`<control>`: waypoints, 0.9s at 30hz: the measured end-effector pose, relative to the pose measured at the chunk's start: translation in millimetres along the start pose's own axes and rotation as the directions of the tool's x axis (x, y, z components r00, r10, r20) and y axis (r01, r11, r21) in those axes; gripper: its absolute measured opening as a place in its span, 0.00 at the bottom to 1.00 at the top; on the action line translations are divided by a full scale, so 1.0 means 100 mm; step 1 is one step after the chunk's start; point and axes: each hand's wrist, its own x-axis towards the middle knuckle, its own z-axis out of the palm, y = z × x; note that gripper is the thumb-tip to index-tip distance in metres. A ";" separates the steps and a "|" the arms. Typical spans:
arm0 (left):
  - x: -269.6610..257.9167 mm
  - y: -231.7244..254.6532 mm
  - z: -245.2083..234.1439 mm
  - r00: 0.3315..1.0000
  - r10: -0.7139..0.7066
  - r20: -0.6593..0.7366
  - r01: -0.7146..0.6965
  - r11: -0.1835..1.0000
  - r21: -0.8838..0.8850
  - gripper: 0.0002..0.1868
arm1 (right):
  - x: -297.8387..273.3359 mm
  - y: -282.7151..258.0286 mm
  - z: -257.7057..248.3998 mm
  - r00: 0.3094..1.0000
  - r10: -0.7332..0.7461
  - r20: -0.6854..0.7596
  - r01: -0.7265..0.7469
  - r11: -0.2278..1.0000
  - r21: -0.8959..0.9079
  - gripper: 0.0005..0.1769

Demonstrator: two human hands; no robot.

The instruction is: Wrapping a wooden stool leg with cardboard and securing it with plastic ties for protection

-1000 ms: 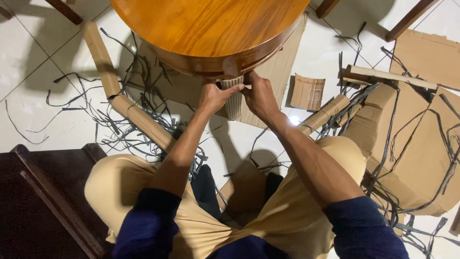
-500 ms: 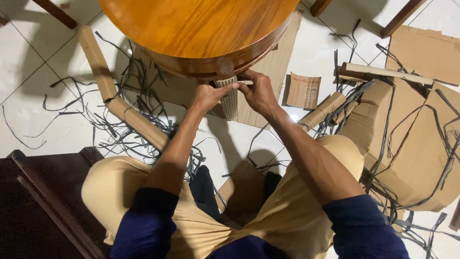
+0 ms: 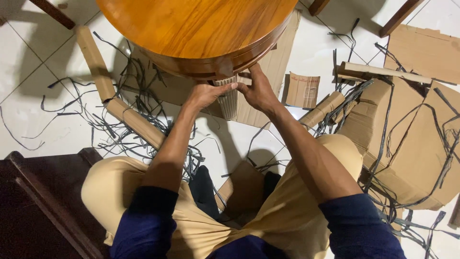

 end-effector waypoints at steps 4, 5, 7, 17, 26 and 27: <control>-0.16 -0.12 0.04 0.986 0.165 0.026 -0.161 0.979 -0.125 0.52 | 0.08 0.40 0.06 0.999 0.017 0.052 -0.014 0.997 -0.073 0.18; -0.16 -0.13 0.04 0.986 0.163 0.020 -0.159 0.977 -0.139 0.52 | 0.08 0.40 0.05 0.999 0.034 0.043 -0.032 0.998 -0.046 0.17; -0.15 -0.15 0.06 0.987 0.161 0.014 -0.157 0.976 -0.152 0.52 | 0.06 0.35 0.04 0.998 0.051 0.033 -0.050 0.999 -0.019 0.16; -0.19 -0.11 0.12 0.983 0.169 -0.066 -0.178 0.973 -0.147 0.50 | 0.04 0.25 0.02 0.999 0.030 0.037 -0.026 0.995 -0.092 0.15; 0.14 -0.45 0.19 0.973 0.185 -0.135 -0.208 0.961 -0.180 0.49 | -0.06 0.14 0.00 0.997 0.031 0.065 -0.022 0.992 -0.127 0.39; 0.25 -0.54 0.22 0.971 0.197 -0.138 -0.220 0.959 -0.179 0.49 | -0.07 0.08 0.00 0.996 0.038 0.075 -0.029 0.993 -0.118 0.44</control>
